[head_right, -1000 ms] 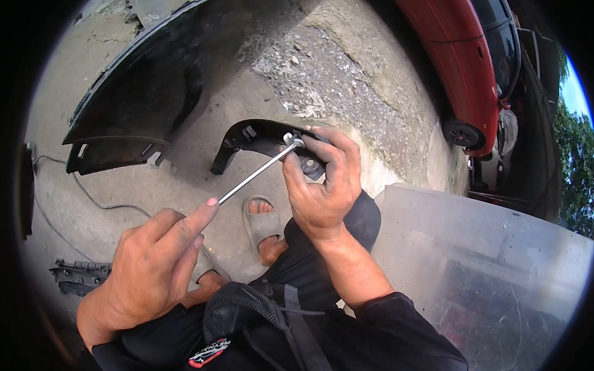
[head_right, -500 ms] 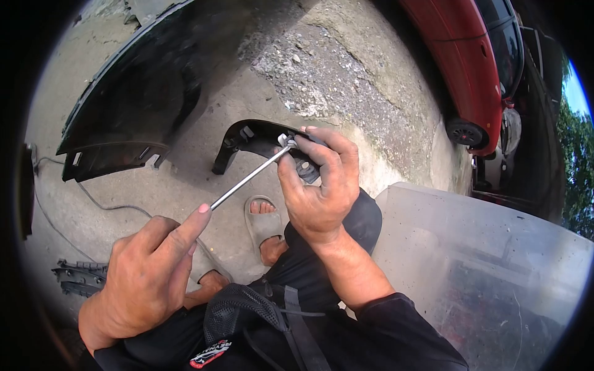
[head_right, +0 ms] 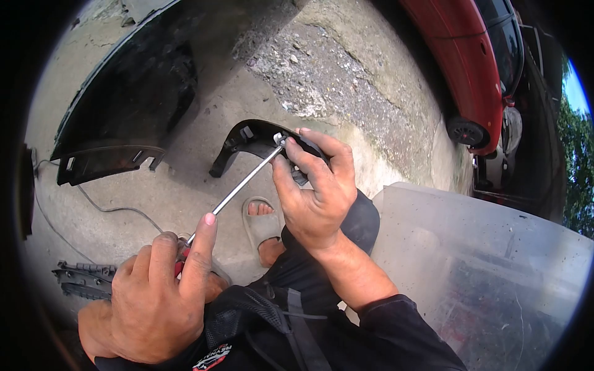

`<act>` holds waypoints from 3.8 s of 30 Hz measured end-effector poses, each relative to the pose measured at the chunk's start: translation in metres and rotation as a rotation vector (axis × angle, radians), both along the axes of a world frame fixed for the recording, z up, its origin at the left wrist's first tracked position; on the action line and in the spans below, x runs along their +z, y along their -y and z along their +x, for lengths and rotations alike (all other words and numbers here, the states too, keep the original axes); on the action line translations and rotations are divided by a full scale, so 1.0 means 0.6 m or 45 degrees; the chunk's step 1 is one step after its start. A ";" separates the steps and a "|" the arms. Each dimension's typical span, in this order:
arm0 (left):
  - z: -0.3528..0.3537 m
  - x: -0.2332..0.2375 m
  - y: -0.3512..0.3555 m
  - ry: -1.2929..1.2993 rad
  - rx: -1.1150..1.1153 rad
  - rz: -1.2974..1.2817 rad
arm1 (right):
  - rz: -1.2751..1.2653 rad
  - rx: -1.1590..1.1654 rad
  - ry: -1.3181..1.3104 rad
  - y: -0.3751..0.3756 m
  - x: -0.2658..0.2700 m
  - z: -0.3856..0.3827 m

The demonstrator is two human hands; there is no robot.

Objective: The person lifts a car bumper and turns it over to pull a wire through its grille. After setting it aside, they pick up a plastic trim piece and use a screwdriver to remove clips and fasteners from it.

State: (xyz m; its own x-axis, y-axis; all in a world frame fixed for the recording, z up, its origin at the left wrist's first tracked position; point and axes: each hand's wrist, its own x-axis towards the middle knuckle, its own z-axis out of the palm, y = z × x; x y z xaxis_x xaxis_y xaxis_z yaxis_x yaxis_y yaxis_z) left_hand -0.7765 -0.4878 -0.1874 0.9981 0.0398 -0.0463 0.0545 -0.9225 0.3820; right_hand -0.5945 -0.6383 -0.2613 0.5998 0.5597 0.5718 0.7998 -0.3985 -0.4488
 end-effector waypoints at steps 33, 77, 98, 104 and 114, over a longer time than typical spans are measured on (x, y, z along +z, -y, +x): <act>0.049 -0.086 -0.010 0.122 0.198 -1.220 | -0.103 -0.058 0.023 0.045 0.001 0.033; 0.148 0.065 -0.059 0.709 0.011 -0.559 | -0.530 0.165 -0.337 0.011 -0.012 0.120; 0.273 -0.188 0.045 1.167 0.162 -2.003 | -0.684 0.124 -0.582 0.056 -0.207 0.084; 0.285 -0.218 0.062 1.033 0.267 -2.000 | -0.725 0.130 -0.692 0.073 -0.206 0.076; 0.301 -0.282 0.112 0.838 0.263 -2.065 | -0.717 0.090 -0.737 0.094 -0.238 0.113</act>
State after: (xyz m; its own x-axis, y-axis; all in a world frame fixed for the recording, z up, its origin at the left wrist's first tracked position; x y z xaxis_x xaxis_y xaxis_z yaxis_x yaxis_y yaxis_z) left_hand -0.5962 -0.5551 -0.3564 0.8506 0.4831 0.2077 -0.4160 0.3766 0.8277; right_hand -0.5267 -0.6946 -0.4039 0.6668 0.7186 -0.1974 0.5337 -0.6454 -0.5465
